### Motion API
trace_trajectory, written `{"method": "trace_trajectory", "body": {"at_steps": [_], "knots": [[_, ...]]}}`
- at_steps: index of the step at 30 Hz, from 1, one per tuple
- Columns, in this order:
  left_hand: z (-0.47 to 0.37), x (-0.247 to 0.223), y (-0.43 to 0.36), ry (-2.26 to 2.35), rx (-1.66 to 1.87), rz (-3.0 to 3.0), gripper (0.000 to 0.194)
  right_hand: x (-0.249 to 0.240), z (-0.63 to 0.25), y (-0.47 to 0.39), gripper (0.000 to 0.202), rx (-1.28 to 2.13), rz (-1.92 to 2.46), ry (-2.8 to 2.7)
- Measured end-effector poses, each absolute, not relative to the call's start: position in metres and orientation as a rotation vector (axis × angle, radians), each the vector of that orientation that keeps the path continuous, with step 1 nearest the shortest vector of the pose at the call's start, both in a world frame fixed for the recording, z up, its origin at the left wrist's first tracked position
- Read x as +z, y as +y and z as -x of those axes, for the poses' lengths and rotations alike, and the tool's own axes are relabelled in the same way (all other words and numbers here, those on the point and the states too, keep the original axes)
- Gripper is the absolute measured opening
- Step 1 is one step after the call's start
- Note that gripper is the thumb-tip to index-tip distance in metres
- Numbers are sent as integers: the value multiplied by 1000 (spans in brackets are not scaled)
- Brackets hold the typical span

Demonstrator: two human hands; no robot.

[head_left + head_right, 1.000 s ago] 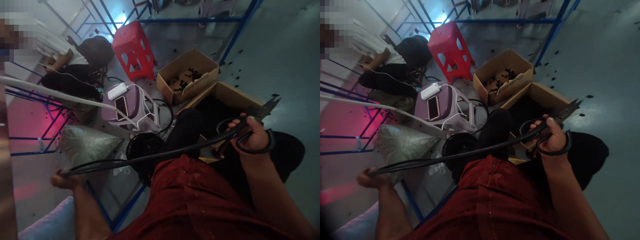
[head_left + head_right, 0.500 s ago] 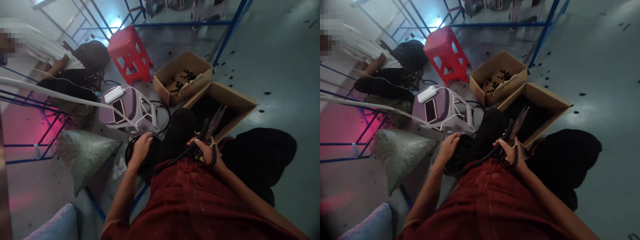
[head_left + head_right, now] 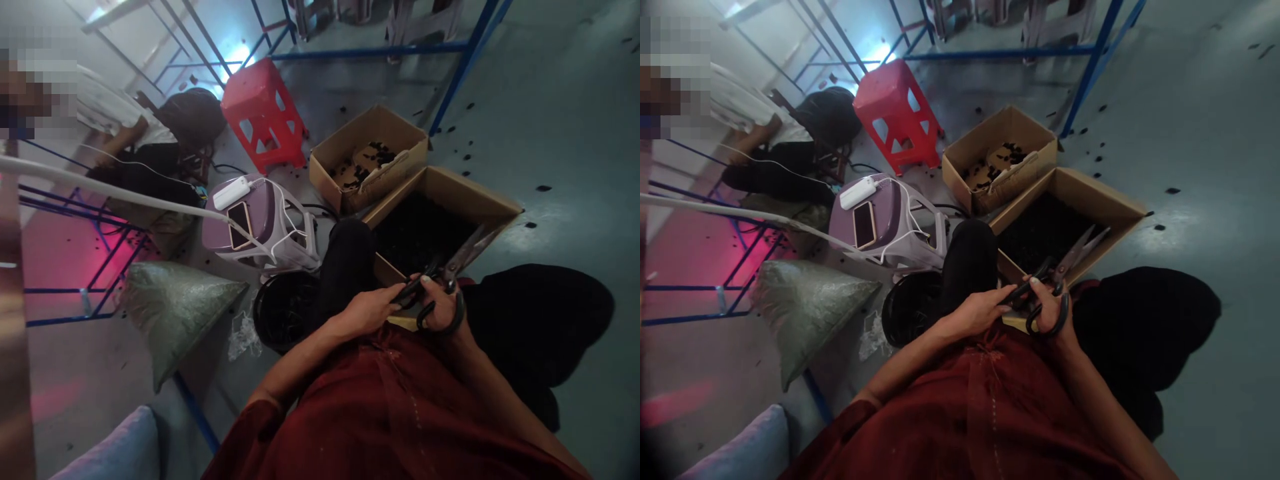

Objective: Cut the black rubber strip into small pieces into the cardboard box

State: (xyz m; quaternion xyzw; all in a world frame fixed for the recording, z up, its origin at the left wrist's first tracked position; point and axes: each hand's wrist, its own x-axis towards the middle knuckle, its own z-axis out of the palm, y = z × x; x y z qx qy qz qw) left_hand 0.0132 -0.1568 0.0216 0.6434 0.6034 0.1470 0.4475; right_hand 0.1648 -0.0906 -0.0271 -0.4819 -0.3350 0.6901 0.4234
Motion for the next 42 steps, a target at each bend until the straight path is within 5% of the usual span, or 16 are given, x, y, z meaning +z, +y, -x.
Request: {"method": "trace_trajectory", "body": {"at_steps": [7, 15, 22, 42], "knots": [[19, 30, -164, 1377, 354, -1506, 40, -23, -180, -63, 42, 1763, 1123, -578], [-6, 22, -138, 1390, 430, -1349, 46, -32, -180, -71, 43, 1737, 1105, -803], [-41, 6, -112, 1458, 659, -979, 30, -27, -185, -69, 40, 1487, 1263, -1282], [-8, -28, -50, 1446, 860, -906, 47, -60, -227, -81, 65, 1690, 1538, -1745]]}}
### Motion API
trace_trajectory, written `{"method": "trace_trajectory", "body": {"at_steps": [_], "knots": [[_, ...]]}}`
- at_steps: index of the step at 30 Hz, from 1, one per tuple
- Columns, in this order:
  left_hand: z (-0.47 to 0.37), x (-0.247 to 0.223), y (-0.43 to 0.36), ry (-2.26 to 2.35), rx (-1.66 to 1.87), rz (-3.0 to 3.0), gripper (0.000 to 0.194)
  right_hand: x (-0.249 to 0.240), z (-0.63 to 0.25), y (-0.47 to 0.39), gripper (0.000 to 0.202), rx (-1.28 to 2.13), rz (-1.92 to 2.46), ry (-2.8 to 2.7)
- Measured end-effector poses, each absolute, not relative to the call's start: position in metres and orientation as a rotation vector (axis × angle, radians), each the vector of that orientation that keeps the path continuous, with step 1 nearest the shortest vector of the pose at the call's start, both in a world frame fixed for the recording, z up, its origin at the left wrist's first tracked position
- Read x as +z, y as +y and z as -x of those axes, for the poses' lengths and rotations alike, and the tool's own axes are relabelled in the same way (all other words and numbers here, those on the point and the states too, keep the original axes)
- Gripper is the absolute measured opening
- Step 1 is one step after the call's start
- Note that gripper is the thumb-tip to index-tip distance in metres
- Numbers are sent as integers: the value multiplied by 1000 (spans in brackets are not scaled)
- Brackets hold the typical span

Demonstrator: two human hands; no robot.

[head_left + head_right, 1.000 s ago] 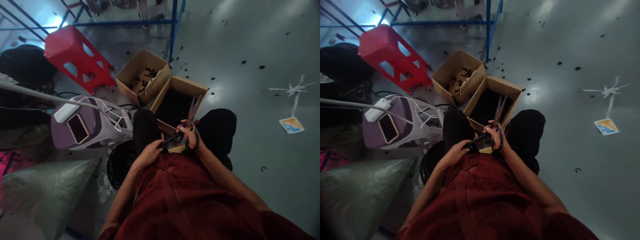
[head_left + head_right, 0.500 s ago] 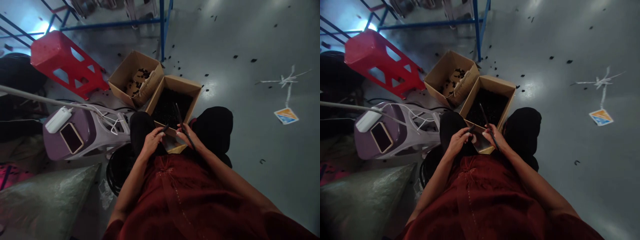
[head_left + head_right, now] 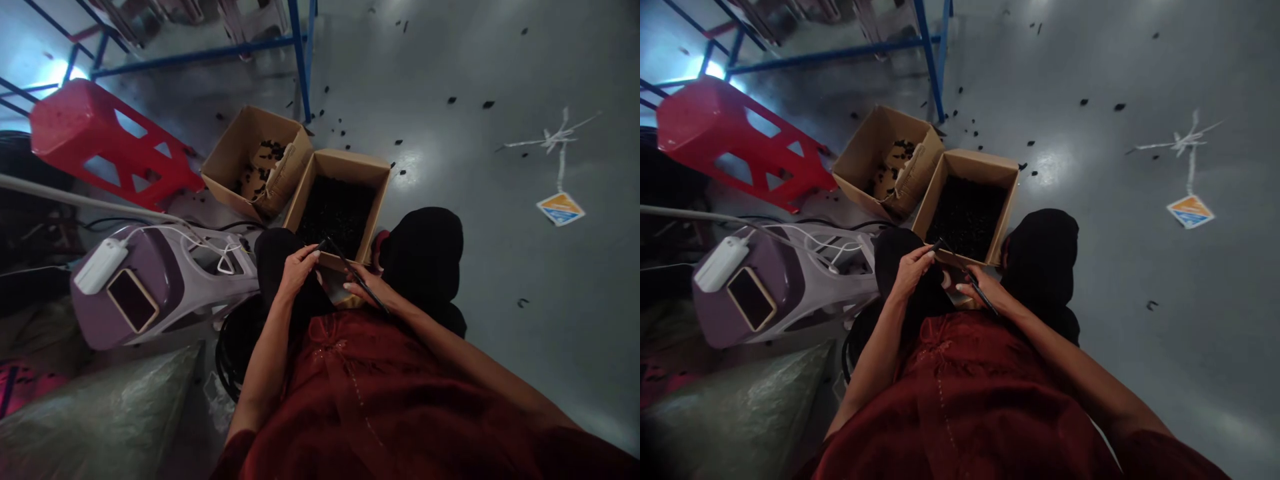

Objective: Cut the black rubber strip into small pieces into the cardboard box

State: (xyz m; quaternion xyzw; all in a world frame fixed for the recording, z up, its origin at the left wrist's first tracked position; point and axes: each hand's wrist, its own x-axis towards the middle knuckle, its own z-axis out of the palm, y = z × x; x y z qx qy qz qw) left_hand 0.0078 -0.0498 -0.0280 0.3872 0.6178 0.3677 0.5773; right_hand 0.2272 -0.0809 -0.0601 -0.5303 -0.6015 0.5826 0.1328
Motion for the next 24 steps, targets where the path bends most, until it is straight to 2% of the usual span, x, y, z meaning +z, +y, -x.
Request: {"method": "trace_trajectory", "body": {"at_steps": [6, 12, 24], "knots": [[-12, -38, -49, 1470, 823, -996, 43, -58, -218, -74, 60, 1698, 1504, -1764], [-16, -41, -49, 1469, 793, -1036, 41, -58, -215, -68, 69, 1728, 1467, -1781], [-15, -36, -48, 1439, 768, -1044, 42, -58, -211, -60, 66, 1711, 1431, -1866]]}}
